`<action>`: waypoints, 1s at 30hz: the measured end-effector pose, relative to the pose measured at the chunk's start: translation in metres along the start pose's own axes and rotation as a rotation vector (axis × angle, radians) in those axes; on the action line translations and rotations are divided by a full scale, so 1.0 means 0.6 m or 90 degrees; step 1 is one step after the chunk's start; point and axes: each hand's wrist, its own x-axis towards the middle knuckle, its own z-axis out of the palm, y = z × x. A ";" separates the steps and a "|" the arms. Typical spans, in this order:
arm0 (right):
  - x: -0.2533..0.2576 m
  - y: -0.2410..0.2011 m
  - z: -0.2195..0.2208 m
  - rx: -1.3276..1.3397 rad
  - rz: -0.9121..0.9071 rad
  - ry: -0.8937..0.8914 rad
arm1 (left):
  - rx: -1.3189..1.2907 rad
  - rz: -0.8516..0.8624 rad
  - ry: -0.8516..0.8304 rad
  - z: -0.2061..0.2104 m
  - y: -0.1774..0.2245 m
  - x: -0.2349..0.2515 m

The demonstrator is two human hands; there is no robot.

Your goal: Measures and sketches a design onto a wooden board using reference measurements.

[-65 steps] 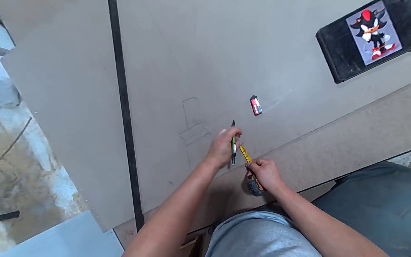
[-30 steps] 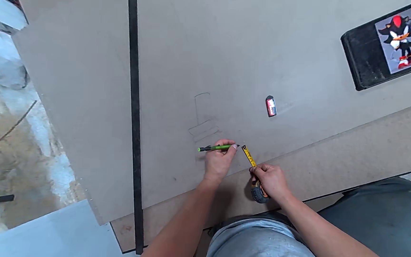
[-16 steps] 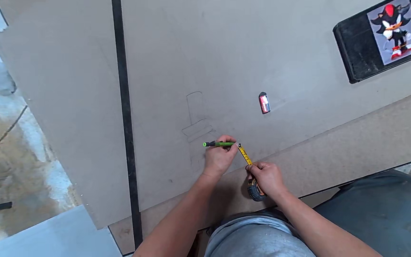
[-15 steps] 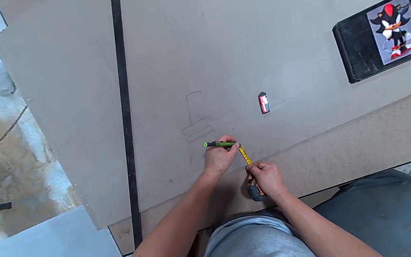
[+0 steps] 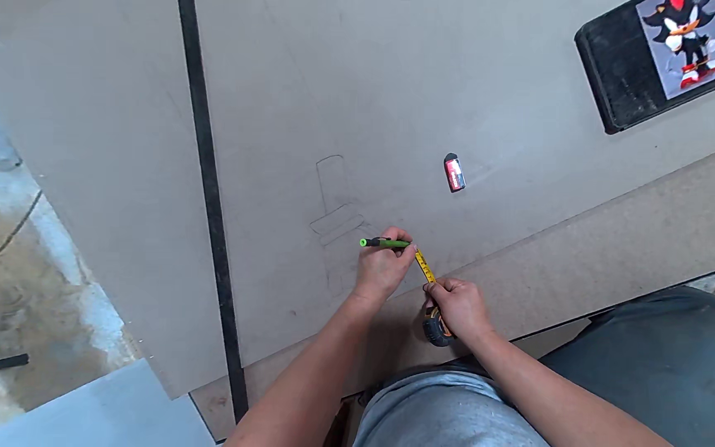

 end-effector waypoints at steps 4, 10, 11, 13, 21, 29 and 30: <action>-0.002 0.001 0.003 0.009 -0.001 0.008 | 0.006 0.015 0.008 0.004 0.000 0.002; -0.001 0.004 0.005 0.013 -0.008 0.009 | 0.025 0.029 -0.015 0.008 0.000 0.003; -0.001 0.004 0.005 0.015 -0.010 0.009 | 0.025 0.031 -0.016 0.007 0.000 0.003; -0.002 0.003 0.009 0.015 -0.010 0.004 | 0.020 0.032 -0.016 0.005 0.000 0.002; -0.007 0.001 0.046 -0.012 -0.008 -0.024 | -0.001 -0.025 -0.002 -0.022 -0.031 -0.022; -0.013 -0.003 0.065 -0.035 -0.014 -0.022 | -0.127 -0.106 0.059 -0.066 -0.094 -0.065; -0.013 -0.004 0.065 -0.036 -0.009 -0.022 | -0.140 -0.101 0.060 -0.070 -0.098 -0.068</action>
